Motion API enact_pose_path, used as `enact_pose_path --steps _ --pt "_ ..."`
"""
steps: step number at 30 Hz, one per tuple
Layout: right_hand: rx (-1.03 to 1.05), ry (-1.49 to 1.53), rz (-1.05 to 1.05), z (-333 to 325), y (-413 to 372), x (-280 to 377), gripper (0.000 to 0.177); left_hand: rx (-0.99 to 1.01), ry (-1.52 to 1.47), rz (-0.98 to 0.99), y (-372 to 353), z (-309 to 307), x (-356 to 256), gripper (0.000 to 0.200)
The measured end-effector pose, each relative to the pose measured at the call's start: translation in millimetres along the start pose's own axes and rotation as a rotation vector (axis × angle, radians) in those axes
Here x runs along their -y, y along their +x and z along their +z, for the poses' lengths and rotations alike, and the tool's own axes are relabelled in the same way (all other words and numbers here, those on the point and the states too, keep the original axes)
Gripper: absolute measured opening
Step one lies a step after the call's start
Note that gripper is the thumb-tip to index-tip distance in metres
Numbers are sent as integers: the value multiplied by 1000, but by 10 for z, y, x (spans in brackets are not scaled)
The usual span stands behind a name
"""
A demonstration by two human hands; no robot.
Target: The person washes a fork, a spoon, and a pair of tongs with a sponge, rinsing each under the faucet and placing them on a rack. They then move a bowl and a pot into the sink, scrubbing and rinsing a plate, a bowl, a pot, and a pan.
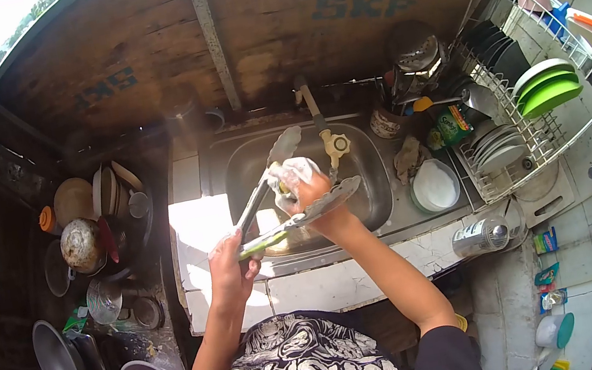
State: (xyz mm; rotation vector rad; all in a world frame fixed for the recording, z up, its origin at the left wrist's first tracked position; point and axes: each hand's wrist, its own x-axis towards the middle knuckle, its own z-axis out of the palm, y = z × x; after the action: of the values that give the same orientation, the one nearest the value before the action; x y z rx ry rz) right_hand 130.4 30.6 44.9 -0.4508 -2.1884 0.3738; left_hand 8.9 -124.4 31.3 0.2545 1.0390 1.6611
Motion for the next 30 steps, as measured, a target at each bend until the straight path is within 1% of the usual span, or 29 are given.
enact_pose_path --steps 1,2,4,7,10,11,14,15,18,19,23,26,27,30 --pt "-24 -70 25 -23 80 -40 37 -8 6 -15 -13 19 -21 22" --pt "11 -76 46 -45 123 -73 35 -16 13 -25 -23 43 -59 23" --pt "48 32 -21 -35 157 -16 32 -33 22 -24 -19 44 -101 23" --pt "111 29 2 -28 166 -79 28 -67 60 6 -40 46 -114 24" --pt "45 -1 74 -101 308 -219 27 -45 -7 -47 -66 53 -145 24" --pt "24 13 113 -132 319 -180 29 -39 -23 -48 -63 62 -146 24" --pt "56 117 31 -99 243 13 31 -28 -40 -57 -56 69 -154 25" --pt "87 77 11 -114 235 52 33 -35 -34 -57 -48 64 -152 25" --pt "118 108 8 -183 219 15 35 -45 33 -49 -51 66 -135 26" --pt "117 216 217 -203 230 113 32 -48 65 -45 -65 62 -125 26" --pt "262 39 132 -210 143 75 39 -84 123 -34 -84 66 -80 28" --pt "206 -8 -48 -68 -41 -83 42 -87 120 -45 -84 54 -69 28" --pt "171 16 -109 -102 -4 -9 43 -88 119 -50 -86 58 -62 28" --pt "131 101 -112 -61 -40 -27 42 -76 120 -68 -83 84 -90 29"
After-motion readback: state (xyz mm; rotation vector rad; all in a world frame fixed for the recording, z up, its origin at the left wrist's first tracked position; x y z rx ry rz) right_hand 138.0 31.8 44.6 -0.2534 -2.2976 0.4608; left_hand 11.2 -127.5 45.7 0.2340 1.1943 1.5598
